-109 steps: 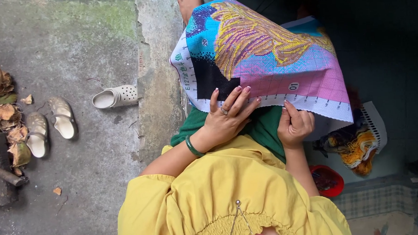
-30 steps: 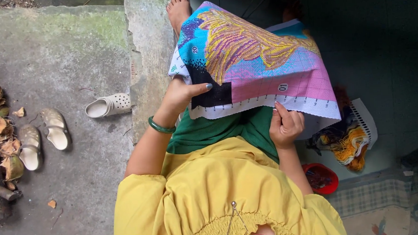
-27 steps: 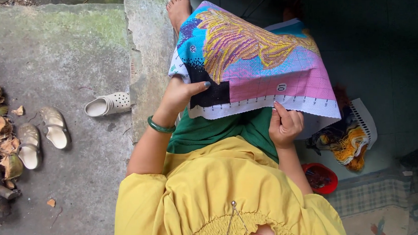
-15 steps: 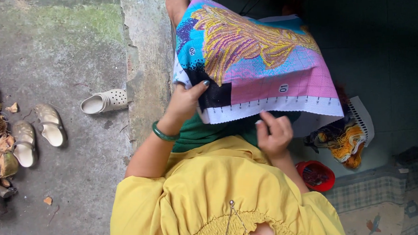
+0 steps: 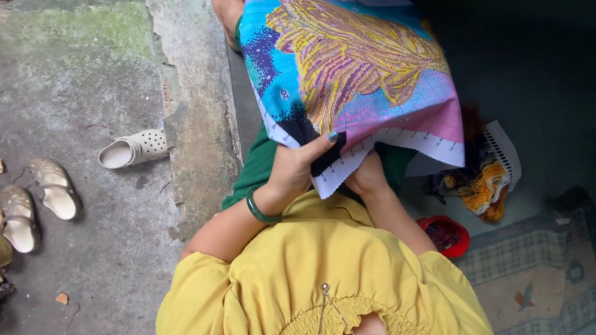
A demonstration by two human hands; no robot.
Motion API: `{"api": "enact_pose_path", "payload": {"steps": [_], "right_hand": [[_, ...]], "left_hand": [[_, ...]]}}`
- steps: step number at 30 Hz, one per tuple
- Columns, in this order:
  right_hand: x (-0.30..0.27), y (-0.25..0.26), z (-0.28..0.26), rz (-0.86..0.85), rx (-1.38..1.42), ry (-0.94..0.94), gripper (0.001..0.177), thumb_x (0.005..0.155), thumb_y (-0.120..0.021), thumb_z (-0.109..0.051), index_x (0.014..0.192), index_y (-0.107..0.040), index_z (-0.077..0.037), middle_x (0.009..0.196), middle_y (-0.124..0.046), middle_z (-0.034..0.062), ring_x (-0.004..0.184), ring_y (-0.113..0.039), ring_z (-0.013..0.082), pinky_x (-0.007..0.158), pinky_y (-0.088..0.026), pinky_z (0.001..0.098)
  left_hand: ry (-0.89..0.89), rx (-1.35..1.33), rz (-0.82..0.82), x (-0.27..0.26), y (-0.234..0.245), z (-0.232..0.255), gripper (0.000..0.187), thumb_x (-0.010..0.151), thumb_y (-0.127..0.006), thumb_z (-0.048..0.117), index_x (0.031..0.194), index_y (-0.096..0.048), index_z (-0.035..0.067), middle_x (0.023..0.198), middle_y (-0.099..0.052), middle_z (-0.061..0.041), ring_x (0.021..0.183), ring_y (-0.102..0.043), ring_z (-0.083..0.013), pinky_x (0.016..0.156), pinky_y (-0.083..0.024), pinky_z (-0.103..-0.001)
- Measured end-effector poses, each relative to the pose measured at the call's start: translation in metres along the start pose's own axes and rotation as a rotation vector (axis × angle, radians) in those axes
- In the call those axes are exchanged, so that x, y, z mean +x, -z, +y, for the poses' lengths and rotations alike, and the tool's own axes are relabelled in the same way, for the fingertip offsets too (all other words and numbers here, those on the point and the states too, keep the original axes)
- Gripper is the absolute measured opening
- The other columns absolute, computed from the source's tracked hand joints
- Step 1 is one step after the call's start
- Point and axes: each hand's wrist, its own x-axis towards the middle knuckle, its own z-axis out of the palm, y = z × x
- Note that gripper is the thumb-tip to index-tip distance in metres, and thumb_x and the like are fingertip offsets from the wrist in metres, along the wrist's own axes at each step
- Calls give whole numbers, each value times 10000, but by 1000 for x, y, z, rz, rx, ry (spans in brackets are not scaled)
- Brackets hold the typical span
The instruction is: A person threads a needle and performs cross-stitch embroidery on a printed canvas.
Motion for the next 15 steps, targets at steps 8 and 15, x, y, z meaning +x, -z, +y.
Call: {"api": "enact_pose_path", "payload": {"steps": [8,15], "right_hand": [[4,10,9,-42,-10,-18,215,889,-753,-124,1069,-721,-10,849,-560,149,856,-565,284,798,-456,448],[1,30,67,-80,-8,-1,251,902,-729,-112,1117,-701,14,930,-568,190,933,-558,324,857,-441,477]], "left_hand": [[123,-299,-64,-26,-8,-11,323,821,-784,-99,1133,-705,-92,1055,-733,-250,968,-725,-339,846,-590,-569],[321,-461,20,-27,4,-18,313,852,-752,-46,1160,-698,-47,1041,-736,-265,959,-735,-420,887,-584,-586]]}}
